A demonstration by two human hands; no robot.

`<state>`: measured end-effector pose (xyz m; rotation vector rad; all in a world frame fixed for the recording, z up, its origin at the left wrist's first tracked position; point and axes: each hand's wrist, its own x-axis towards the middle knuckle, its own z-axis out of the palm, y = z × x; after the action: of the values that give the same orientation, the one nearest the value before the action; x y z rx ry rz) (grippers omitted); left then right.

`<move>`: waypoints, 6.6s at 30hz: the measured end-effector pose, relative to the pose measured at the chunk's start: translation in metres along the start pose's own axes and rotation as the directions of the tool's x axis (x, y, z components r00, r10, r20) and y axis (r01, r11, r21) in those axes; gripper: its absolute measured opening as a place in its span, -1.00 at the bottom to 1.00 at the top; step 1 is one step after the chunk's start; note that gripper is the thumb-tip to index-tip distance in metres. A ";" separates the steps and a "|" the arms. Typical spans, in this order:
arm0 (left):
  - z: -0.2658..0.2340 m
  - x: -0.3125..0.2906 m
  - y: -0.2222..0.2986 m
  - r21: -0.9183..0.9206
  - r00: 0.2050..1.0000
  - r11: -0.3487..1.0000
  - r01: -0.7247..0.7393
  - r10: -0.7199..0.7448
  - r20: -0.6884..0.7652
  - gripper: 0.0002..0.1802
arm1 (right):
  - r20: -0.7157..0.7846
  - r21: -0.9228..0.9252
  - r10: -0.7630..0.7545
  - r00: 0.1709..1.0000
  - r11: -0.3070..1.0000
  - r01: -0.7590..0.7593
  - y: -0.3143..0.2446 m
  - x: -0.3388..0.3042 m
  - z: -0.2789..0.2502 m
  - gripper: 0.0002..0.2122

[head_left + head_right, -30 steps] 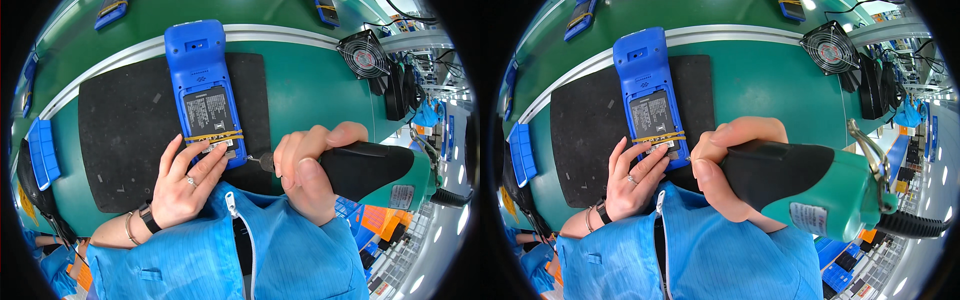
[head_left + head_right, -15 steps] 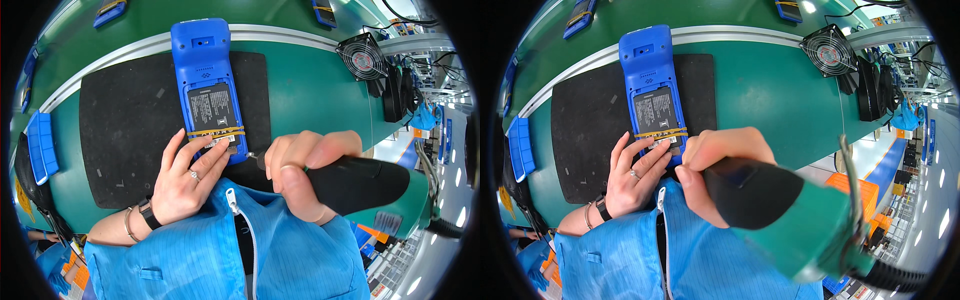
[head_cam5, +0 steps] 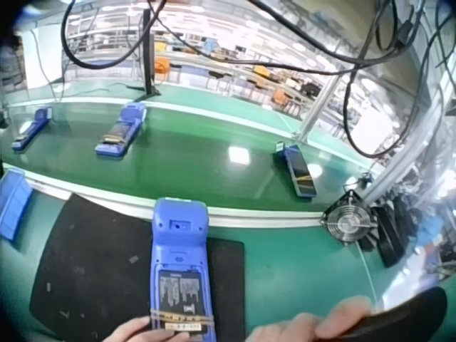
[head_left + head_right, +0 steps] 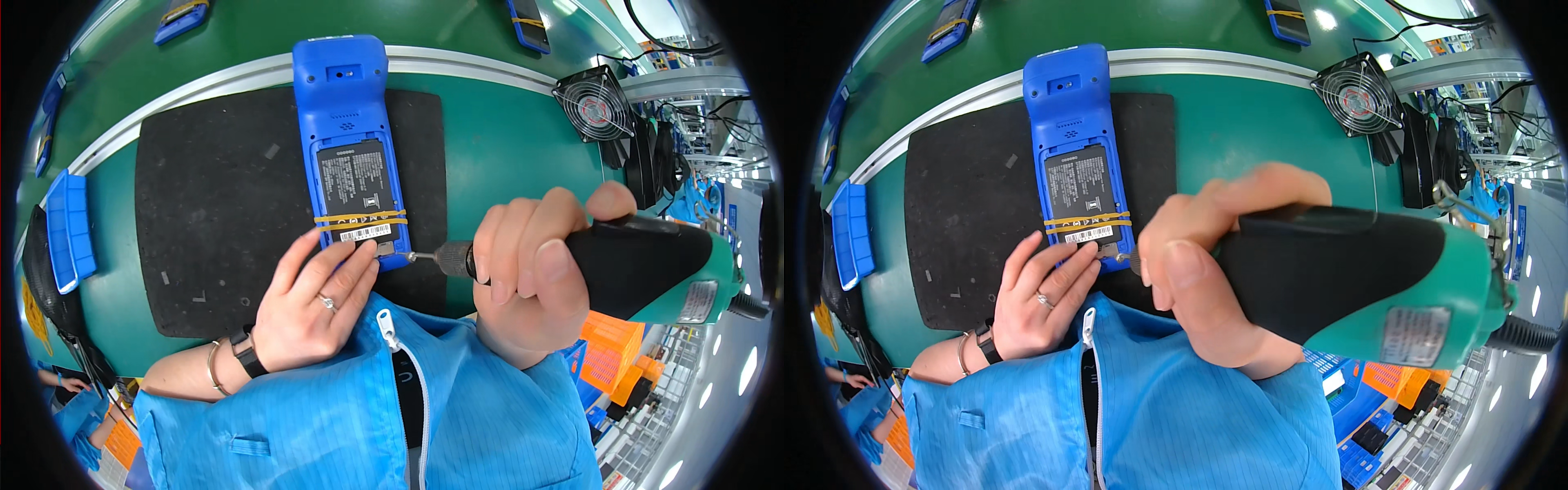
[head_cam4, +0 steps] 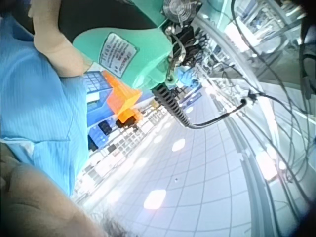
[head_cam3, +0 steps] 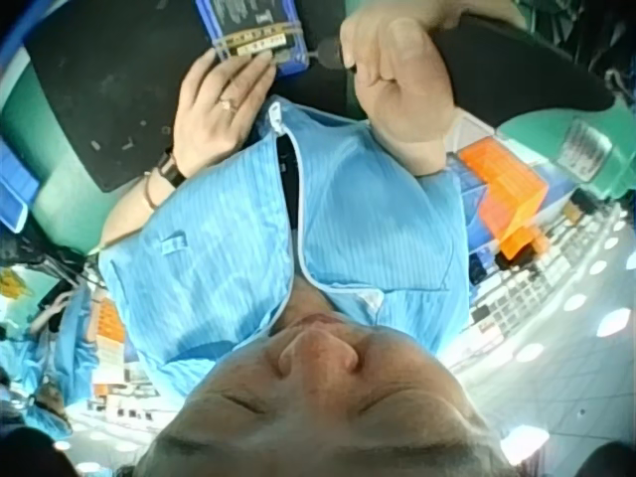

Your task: The person fastens screws into a handheld electronic device using an electric screwdriver.

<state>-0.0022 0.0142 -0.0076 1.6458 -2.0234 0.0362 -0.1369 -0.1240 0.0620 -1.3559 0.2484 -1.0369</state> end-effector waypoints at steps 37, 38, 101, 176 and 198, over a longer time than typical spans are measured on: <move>-0.001 -0.009 -0.013 0.087 0.993 0.993 0.081 -0.073 -0.093 -0.65 | 0.205 -0.089 0.069 0.976 0.995 -0.052 0.049 0.025 0.040 -0.64; -0.001 -0.009 -0.014 0.088 0.994 0.993 0.073 -0.066 -0.089 -0.64 | 0.205 -0.066 0.073 0.976 0.996 -0.061 0.050 0.025 0.041 -0.65; -0.010 -0.008 -0.021 -0.275 0.955 0.928 0.253 -0.285 -0.084 -0.25 | 0.289 0.080 -0.054 0.956 0.996 0.033 0.029 -0.025 0.034 -0.61; 0.029 0.104 -0.033 0.088 0.898 0.902 0.424 -0.406 -0.167 0.17 | -0.320 0.409 0.258 0.911 0.906 -0.113 0.060 0.022 -0.076 -0.77; -0.029 0.197 -0.345 0.376 0.663 0.548 0.747 -0.658 -0.358 0.12 | -0.332 0.359 0.471 0.817 0.864 -0.353 0.037 0.016 -0.063 -0.76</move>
<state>0.3012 -0.2433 -0.0055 2.5885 -1.1065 0.4329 -0.1544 -0.1832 0.0194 -0.7599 0.6595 -0.9275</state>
